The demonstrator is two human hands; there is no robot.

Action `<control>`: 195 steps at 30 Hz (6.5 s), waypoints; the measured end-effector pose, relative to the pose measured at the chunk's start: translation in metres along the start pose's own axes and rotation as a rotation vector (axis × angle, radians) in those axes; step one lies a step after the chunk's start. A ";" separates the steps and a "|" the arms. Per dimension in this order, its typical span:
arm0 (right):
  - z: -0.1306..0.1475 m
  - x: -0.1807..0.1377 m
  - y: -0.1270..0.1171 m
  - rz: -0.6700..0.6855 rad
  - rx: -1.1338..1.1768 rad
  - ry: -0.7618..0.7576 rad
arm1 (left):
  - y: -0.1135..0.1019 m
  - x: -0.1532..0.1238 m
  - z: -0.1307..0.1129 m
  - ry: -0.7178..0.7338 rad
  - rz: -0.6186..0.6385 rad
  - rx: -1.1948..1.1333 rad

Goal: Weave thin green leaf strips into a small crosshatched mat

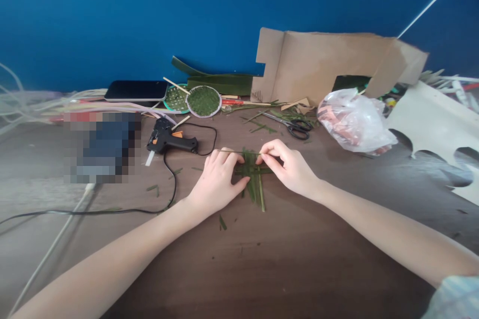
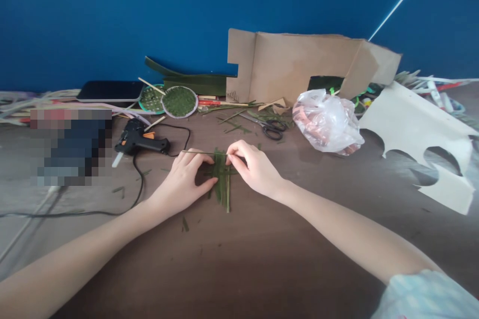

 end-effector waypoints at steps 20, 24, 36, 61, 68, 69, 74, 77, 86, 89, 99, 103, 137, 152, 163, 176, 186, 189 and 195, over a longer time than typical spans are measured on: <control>-0.015 0.003 -0.011 -0.154 0.152 0.056 | -0.009 -0.018 -0.044 0.430 -0.023 0.148; -0.014 0.005 -0.011 -0.122 0.116 0.078 | 0.003 -0.034 -0.057 0.466 0.024 0.213; -0.012 0.015 -0.014 0.036 -0.194 0.057 | 0.013 -0.035 -0.049 0.351 0.136 0.216; 0.018 0.001 0.014 0.096 -0.229 -0.250 | -0.029 0.011 -0.006 0.593 0.160 0.068; 0.018 -0.001 0.021 0.125 -0.285 -0.252 | -0.027 0.008 -0.007 0.618 0.186 0.095; 0.018 -0.001 0.021 0.124 -0.293 -0.257 | -0.027 0.008 -0.007 0.622 0.188 0.106; 0.017 -0.003 0.022 0.122 -0.320 -0.286 | -0.026 0.008 -0.005 0.632 0.196 0.124; 0.017 -0.003 0.022 0.115 -0.328 -0.302 | -0.027 0.008 -0.005 0.636 0.176 0.104; 0.019 -0.002 0.021 0.098 -0.346 -0.314 | -0.026 0.009 -0.003 0.625 0.161 0.067; 0.020 -0.003 0.020 0.090 -0.345 -0.324 | -0.026 0.009 -0.003 0.626 0.149 0.050; 0.018 -0.003 0.020 0.090 -0.328 -0.312 | -0.025 0.011 -0.001 0.604 0.133 0.025; 0.019 -0.003 0.020 0.094 -0.326 -0.309 | -0.023 0.011 0.001 0.591 0.134 0.004; 0.021 -0.006 0.021 0.079 -0.354 -0.389 | -0.004 0.013 0.007 0.085 0.103 -0.086; 0.019 -0.005 0.021 0.104 -0.354 -0.324 | -0.007 0.013 0.003 0.092 0.057 0.029; 0.016 -0.005 0.021 0.105 -0.343 -0.324 | -0.009 0.012 0.006 0.106 0.196 -0.056; 0.015 -0.005 0.020 0.091 -0.308 -0.312 | -0.012 0.005 -0.008 0.251 0.012 0.031; 0.016 -0.005 0.019 0.075 -0.320 -0.319 | -0.009 0.002 -0.009 0.294 -0.032 0.046; 0.018 -0.005 0.016 0.048 -0.285 -0.328 | -0.011 0.004 -0.007 0.261 -0.010 0.002; 0.012 0.001 -0.006 -0.141 -0.066 -0.193 | -0.021 0.012 -0.003 0.126 -0.060 -0.008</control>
Point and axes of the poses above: each hand's wrist, its own x-axis towards the middle knuckle, its own y-axis out of the palm, z = x × y, the point moved 6 cm from there along x, towards the middle knuckle, and after that the axes turned 7 degrees about -z, right-handed, at the moved point
